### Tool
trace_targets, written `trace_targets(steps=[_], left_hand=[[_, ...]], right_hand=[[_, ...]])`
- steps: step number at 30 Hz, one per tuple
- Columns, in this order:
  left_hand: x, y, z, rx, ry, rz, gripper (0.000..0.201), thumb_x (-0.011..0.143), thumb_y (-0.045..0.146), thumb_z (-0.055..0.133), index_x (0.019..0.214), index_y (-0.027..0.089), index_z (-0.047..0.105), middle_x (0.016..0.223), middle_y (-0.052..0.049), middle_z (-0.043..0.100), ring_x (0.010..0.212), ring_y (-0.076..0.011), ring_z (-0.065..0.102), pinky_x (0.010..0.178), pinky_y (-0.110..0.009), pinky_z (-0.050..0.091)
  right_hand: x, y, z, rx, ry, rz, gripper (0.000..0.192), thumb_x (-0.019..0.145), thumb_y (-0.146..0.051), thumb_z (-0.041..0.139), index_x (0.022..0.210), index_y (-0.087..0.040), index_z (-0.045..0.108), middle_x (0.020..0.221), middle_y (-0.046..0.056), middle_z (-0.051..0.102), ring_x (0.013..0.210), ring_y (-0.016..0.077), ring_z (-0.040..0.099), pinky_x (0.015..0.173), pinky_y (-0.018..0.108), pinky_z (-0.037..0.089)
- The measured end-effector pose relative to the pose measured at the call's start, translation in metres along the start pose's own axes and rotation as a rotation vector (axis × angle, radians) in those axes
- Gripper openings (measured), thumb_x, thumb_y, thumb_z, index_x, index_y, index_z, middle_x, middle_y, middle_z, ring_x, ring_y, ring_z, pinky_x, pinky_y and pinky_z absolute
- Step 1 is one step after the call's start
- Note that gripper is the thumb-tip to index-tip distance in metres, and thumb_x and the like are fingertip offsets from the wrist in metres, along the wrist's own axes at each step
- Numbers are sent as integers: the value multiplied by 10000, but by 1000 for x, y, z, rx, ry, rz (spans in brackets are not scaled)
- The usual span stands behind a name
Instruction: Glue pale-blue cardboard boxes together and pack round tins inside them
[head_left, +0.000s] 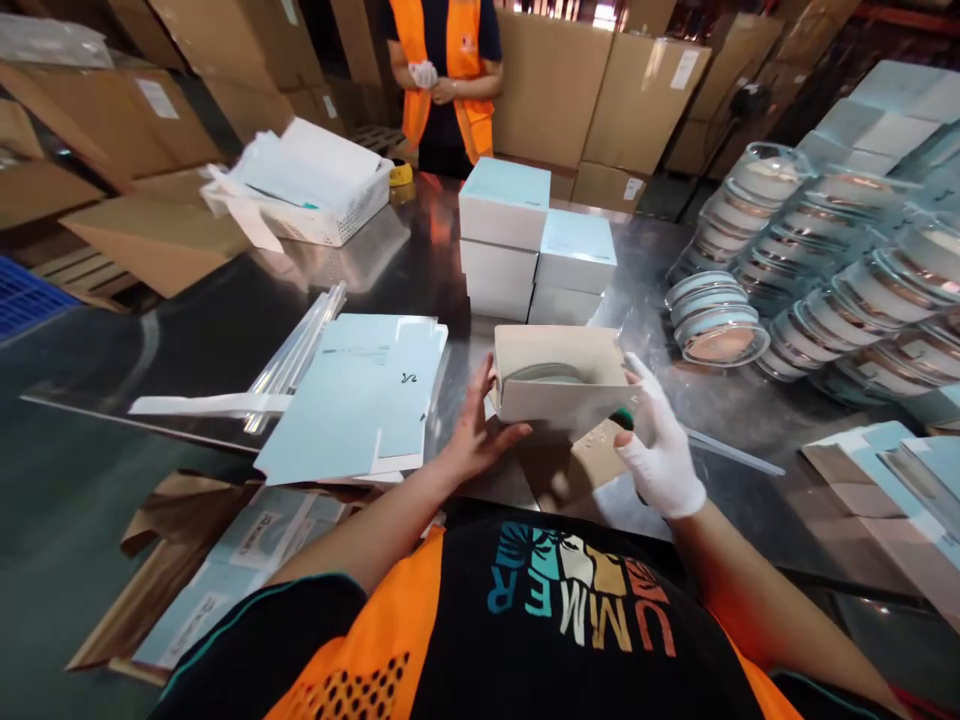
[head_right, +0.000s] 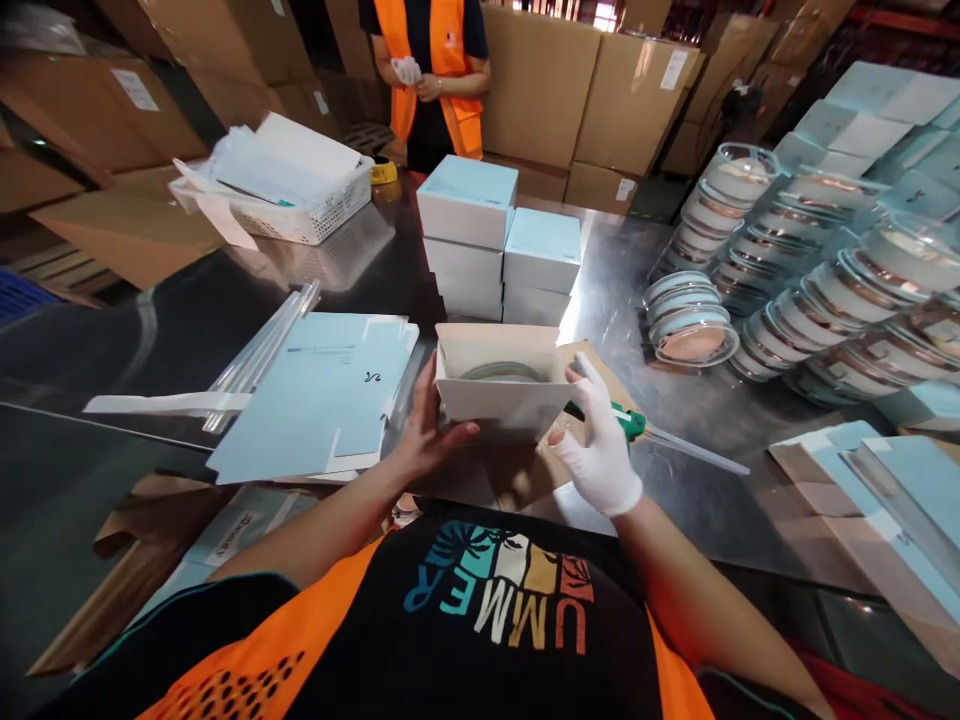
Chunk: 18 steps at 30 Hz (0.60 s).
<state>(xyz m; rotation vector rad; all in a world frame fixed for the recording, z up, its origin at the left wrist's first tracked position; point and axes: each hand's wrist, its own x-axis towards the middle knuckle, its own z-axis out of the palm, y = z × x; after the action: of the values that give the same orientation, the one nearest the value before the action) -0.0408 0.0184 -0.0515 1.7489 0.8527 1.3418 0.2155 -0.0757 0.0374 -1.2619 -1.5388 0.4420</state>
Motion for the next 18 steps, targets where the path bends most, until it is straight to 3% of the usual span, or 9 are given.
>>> trace_targets(steps=[3,5,7,9,11,13,15,18], left_hand=[[13,22,8,-6,-46,147,629,869,745,755,1240,237,737,1291,-145,724,1328,-352,644,1168,-518,517],[20,29,15,-44,-9,168,576,937,762,652,1103,222,765,1152,-129,735,1201,-320,686,1102,-484,554],[22,28,19,-84,131,148,654,940,797,611,1196,208,730,1241,-150,705,1195,-308,688,1058,-457,573],[21,21,18,-67,178,137,785,858,865,655,1293,213,690,1351,-171,669,1284,-330,658,1096,-476,557],[20,13,12,0,73,137,821,760,891,737,1250,232,723,1299,-155,708,1361,-362,614,1189,-536,492],[20,7,4,59,-12,102,747,724,846,811,1170,249,768,1164,-122,756,1384,-375,592,1244,-580,426],[20,7,-2,65,33,65,696,723,806,844,1143,255,780,1103,-98,767,1340,-366,614,1238,-576,424],[22,14,-5,31,201,58,644,754,766,848,1133,251,767,1110,-77,754,1207,-321,667,1141,-490,498]], right_hand=[[7,12,31,156,26,195,792,925,-867,554,1332,-207,712,1427,155,709,1378,352,653,1161,512,543],[16,13,51,172,107,260,636,970,-755,553,1252,-207,712,1227,119,768,1186,311,724,1068,476,591],[26,12,65,129,234,265,483,930,-570,659,1250,-209,661,1152,89,757,1080,271,721,1023,444,598],[33,10,71,111,347,246,496,848,-428,713,1285,-222,599,1186,76,732,1054,238,705,1005,412,596],[37,10,62,114,348,209,532,836,-387,696,1330,-241,562,1248,81,719,1049,219,704,973,392,602],[37,16,38,49,248,171,466,915,-430,638,1341,-248,583,1299,100,722,1082,227,709,983,405,599],[30,26,5,-202,147,176,433,967,-488,603,1300,-216,646,1309,146,728,1136,274,708,1029,460,578],[7,47,-40,-718,-19,387,470,848,-495,766,1178,-163,727,1133,203,764,1034,354,746,955,498,585]])
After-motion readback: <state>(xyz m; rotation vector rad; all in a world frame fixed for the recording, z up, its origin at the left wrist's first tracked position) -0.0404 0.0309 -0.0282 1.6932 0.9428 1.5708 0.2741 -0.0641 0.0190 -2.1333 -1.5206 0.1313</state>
